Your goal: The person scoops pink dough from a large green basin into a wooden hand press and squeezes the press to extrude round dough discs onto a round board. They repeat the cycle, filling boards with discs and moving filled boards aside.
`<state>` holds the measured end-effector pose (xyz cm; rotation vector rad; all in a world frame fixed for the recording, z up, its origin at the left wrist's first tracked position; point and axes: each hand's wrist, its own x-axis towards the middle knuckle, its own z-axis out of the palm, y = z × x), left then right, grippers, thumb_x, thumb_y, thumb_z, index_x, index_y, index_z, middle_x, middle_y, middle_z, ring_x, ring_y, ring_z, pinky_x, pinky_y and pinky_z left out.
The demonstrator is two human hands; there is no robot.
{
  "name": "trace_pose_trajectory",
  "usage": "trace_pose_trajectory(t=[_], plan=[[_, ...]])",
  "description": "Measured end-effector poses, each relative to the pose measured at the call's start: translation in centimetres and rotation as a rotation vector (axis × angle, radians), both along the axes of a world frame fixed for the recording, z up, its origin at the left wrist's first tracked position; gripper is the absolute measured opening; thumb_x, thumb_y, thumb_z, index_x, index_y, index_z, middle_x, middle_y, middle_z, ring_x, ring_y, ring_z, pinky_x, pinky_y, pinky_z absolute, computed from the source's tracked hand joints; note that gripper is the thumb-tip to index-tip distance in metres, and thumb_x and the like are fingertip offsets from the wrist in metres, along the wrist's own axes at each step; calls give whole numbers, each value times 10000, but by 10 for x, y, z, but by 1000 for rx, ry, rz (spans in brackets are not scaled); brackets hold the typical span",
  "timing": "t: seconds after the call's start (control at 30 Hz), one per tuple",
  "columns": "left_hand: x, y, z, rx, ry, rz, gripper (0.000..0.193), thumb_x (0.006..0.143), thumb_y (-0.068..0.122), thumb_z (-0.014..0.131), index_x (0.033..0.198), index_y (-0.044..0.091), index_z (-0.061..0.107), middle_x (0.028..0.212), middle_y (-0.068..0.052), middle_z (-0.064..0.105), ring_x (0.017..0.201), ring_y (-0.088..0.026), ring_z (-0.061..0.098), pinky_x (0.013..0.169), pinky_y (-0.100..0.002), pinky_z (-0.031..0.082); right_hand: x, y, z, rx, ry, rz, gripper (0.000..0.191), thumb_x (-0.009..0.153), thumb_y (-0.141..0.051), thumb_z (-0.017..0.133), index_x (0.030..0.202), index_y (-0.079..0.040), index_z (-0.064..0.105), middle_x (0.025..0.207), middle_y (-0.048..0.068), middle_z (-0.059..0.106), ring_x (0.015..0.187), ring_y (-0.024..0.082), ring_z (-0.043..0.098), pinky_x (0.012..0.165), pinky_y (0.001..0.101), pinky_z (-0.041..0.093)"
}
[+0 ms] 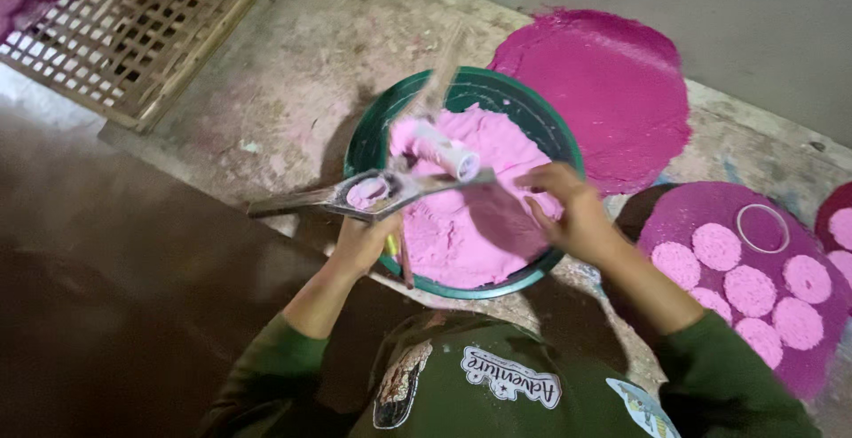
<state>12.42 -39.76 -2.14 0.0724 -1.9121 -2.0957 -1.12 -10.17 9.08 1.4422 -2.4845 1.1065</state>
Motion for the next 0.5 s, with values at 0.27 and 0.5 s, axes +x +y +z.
trace_pose_trajectory(t=[0.27,0.5], plan=[[-25,-7,-8,-589,86,446,209,890,101,727,1078,30,669,1038,-143,676,982,-327,640,890,-421,491,10,-51,-80,403,240,176,407,585,-148,740,988,-97,761,1109,135,689,1153,297,601,943,483,475],[-22,-14,-31,-615,177,525,140,916,74,685,1039,10,661,989,-135,673,933,-301,631,862,-433,495,44,-113,-86,525,-514,303,332,927,-147,620,1258,-163,629,1044,180,762,944,311,711,844,409,578]])
